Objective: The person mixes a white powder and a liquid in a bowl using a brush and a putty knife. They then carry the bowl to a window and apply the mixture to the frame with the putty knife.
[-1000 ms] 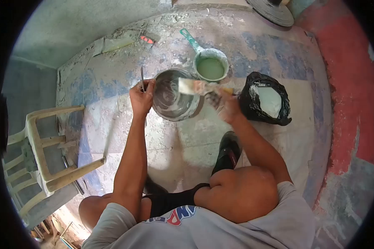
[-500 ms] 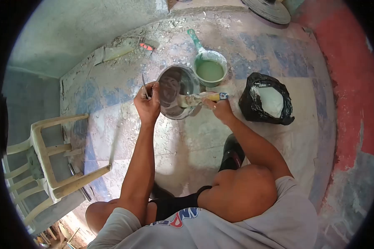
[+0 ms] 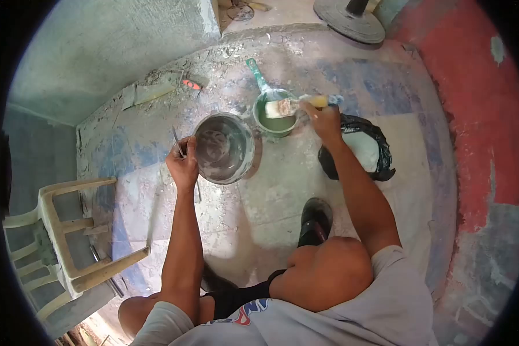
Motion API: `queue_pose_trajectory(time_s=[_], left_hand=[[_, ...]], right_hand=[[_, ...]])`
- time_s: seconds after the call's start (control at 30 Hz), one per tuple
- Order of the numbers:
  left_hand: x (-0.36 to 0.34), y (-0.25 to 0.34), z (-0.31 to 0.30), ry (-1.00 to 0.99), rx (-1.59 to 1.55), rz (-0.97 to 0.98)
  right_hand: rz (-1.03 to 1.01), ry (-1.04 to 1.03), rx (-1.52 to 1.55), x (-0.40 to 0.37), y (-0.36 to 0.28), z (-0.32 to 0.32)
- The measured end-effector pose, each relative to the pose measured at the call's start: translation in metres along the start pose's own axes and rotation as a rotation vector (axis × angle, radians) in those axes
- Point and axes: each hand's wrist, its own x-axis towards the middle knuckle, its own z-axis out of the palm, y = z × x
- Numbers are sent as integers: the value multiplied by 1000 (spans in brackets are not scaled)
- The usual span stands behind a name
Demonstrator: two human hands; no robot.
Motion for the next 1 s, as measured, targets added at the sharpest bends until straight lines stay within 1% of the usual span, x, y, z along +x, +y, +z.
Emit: queue_pose_trajectory(time_s=[0.03, 0.1, 0.13, 0.2, 0.23, 0.27, 0.33, 0.37, 0.4, 0.47, 0.5, 0.53, 0.57, 0.63, 0.67, 0.7, 0.73, 0.77, 0.83, 0.87, 0.9, 0.93, 0.97, 1.0], left_hand=[[0, -5, 1, 4, -11, 2], [1, -10, 5, -24, 16, -14], [-1, -7, 8, -24, -14, -12], [-3, -9, 11, -46, -13, -15], [-4, -11, 12, -39, -17, -7], [-6, -13, 13, -51, -43, -18], [-10, -15, 13, -79, -56, -18], [-13, -16, 12, -75, -58, -16], [-15, -17, 11, -111, -32, -68], [-19, -19, 11, -153, -12, -133], [-21, -21, 12, -164, -25, -141], [-22, -23, 12, -173, -38, -151], [-23, -25, 12, -185, -39, -167], [-24, -21, 11, -165, -38, -203], [-26, -18, 11, -154, -35, -238], [-27, -17, 13, -121, -94, -224], [-27, -16, 11, -120, -93, -272], [-27, -15, 11, -121, -93, -320], [-28, -20, 13, -90, -85, -303], [-28, -22, 12, -118, -85, -355], [-28, -23, 11, -149, -86, -403], [-29, -29, 13, -152, -94, -403], [-30, -32, 16, -153, -97, -406], [-30, -31, 18, -167, -98, -365]], right_hand=[[-113, 11, -237, 14, -1, -2], [-233, -47, -444, 34, 10, 8], [-221, -128, -546, 42, 13, 14], [-538, -23, -542, 49, 17, 24], [-533, -72, -553, 55, 17, 27], [-540, -68, -552, 60, 17, 30], [-184, -168, -505, 70, 19, 38], [-192, -211, -505, 79, 32, 39], [-198, -210, -506, 80, 33, 39], [-230, -384, -666, 84, 33, 39], [-277, -440, -713, 87, 37, 43], [-287, -442, -714, 90, 40, 40], [-247, -471, -683, 91, 44, 35], [-164, -532, -626, 78, 32, 30], [-170, -545, -632, 71, 30, 30], [-162, -489, -584, 65, 30, 28], [-151, -432, -535, 58, 31, 28], [-153, -441, -544, 53, 31, 26], [-166, -421, -462, 44, 22, 23], [-172, -410, -417, 39, 17, 22], [-120, -422, -396, 35, 4, 21], [-119, -423, -399, 35, 7, 20], [-174, -392, -358, 35, 10, 19], [-229, -363, -315, 34, 8, 19]])
